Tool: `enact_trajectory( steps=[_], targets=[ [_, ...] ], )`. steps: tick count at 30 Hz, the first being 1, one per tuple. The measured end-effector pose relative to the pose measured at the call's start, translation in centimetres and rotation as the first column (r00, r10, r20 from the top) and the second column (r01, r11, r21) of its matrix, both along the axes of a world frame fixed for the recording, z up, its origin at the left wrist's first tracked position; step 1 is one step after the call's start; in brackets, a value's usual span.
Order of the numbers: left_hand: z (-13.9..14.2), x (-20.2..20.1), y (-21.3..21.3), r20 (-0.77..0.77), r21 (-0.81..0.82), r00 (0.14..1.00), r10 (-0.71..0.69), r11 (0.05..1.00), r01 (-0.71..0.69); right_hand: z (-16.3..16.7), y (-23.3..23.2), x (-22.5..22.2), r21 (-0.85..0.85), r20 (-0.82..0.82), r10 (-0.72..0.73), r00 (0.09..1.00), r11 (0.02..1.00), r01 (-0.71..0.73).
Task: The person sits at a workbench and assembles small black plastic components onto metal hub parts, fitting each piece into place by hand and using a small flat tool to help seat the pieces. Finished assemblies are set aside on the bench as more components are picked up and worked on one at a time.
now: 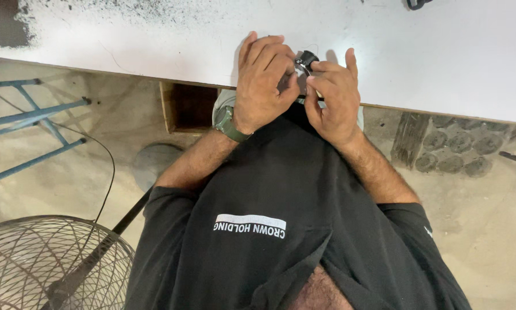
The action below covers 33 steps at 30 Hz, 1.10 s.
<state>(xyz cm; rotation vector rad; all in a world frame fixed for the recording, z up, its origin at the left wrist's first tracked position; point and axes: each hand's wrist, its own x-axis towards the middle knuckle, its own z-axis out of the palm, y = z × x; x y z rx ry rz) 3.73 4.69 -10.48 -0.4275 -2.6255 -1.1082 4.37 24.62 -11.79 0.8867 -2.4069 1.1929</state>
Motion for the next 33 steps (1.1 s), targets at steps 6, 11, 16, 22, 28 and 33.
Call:
enact_trajectory(
  steps=[6,11,16,22,28,33],
  targets=[
    [0.8,0.5,-0.2,-0.071,-0.064,0.99,0.124,0.99,-0.128,2.2,2.1,-1.3,0.123,0.015,-0.12,0.993,0.985,0.117],
    [0.6,0.4,0.1,-0.098,-0.14,0.991,0.095,0.984,-0.108,2.2,1.6,-2.3,0.244,0.067,-0.131,0.989,0.963,0.111],
    [0.1,0.6,-0.5,-0.114,0.004,0.993,0.005,1.0,-0.004,1.1,1.4,-2.5,0.229,0.036,-0.127,0.991,0.967,0.116],
    [0.2,-0.1,-1.7,-0.09,-0.065,0.995,-0.041,0.997,0.036,0.5,1.6,-2.0,0.185,0.041,-0.132,0.99,0.975,0.122],
    [0.8,-0.7,-1.3,-0.123,-0.123,0.985,-0.117,0.987,0.102,0.4,1.6,-2.0,0.174,0.025,-0.127,0.992,0.977,0.121],
    [0.8,-1.0,-1.0,-0.142,-0.07,0.978,-0.152,0.987,0.143,0.2,1.6,-1.9,0.195,0.019,-0.136,0.991,0.972,0.13]
  ],
)
